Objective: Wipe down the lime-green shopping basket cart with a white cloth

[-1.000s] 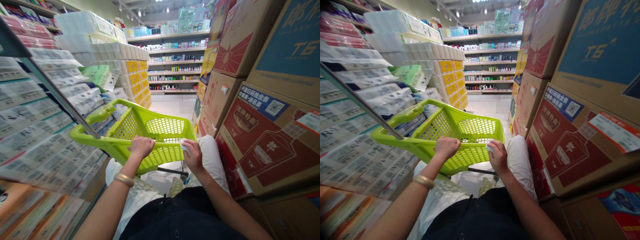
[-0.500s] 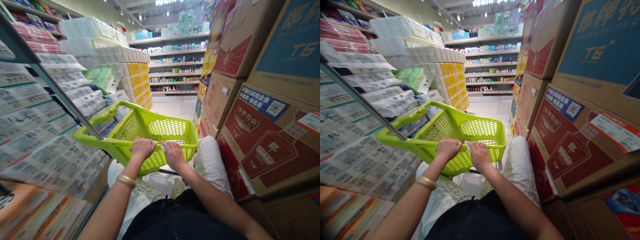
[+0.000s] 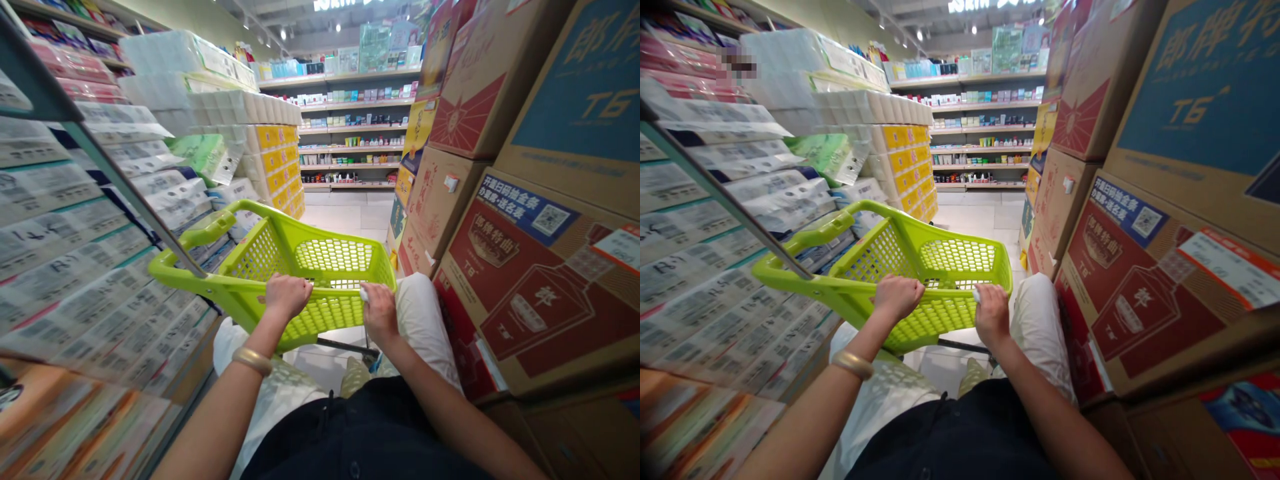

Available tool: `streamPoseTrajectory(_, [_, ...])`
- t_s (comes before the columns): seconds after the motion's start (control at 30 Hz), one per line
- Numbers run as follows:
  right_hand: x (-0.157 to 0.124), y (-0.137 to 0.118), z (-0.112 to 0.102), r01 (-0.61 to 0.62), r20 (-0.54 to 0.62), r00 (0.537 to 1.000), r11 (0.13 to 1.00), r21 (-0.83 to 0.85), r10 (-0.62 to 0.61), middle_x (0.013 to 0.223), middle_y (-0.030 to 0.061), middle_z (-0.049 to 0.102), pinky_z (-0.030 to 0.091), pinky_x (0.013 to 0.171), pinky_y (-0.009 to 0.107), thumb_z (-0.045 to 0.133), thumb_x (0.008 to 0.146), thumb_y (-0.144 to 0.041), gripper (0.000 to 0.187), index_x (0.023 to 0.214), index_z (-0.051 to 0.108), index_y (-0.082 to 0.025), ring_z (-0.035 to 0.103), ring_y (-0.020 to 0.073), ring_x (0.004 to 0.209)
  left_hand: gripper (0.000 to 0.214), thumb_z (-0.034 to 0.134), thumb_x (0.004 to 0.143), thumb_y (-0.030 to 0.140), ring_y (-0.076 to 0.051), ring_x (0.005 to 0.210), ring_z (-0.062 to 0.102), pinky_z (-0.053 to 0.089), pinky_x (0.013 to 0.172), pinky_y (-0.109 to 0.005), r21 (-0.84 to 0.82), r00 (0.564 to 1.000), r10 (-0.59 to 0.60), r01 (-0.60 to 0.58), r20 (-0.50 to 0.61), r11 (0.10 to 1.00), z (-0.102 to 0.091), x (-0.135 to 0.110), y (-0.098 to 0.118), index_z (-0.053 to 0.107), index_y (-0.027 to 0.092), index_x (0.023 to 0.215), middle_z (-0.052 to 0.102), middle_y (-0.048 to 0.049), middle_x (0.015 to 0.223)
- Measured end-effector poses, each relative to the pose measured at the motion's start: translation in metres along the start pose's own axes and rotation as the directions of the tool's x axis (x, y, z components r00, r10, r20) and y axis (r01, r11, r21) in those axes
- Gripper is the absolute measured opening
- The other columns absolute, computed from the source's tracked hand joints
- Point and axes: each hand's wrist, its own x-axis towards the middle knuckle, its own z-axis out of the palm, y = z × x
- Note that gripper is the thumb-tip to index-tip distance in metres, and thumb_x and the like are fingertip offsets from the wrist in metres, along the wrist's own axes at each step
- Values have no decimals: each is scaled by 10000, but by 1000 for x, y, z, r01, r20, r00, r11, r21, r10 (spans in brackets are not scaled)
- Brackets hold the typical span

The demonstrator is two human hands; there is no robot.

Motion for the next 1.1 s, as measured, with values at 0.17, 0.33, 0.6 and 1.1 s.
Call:
streamPoseTrajectory(0.17, [15, -43, 19, 107, 112, 988, 994, -3, -106, 1088, 99, 678, 387, 1031, 401, 470, 802, -45, 482, 1243, 591, -195, 571, 238, 1040, 534, 291, 904, 327, -287, 824, 705, 402, 769, -406, 12, 1000, -4, 4, 1, 1000, -2, 0, 0, 783, 147, 802, 758, -169, 831])
streamPoseTrajectory(0.33, [13, -23, 8, 154, 126, 980, 988, 18, -155, 1118, 89, 680, 395, 1028, 398, 464, 806, -36, 473, 1229, 597, -202, 575, 233, 1050, 544, 280, 901, 333, -278, 816, 706, 412, 768, -400, 25, 1000, -1, 1, 0, 1000, -3, 1, -3, 783, 162, 783, 760, -157, 814])
streamPoseTrajectory(0.6, [-8, 46, -21, 51, 54, 997, 998, -25, -49, 1088, 118, 655, 444, 1001, 458, 413, 792, -43, 452, 1188, 593, -165, 556, 269, 1079, 528, 295, 891, 329, -267, 795, 701, 415, 771, -395, 12, 1000, 6, -5, -20, 1000, 4, 11, -9, 783, 180, 757, 760, -148, 810])
streamPoseTrajectory(1.1, [-33, 15, -24, 163, -5, 987, 984, 75, -163, 1177, 115, 650, 439, 1051, 495, 386, 822, -26, 557, 1334, 538, -185, 578, 248, 1133, 360, 406, 903, 385, -288, 1175, 540, 249, 1104, -488, -37, 986, 51, -58, -158, 998, 10, 22, -40, 728, 241, 978, 707, -107, 1119])
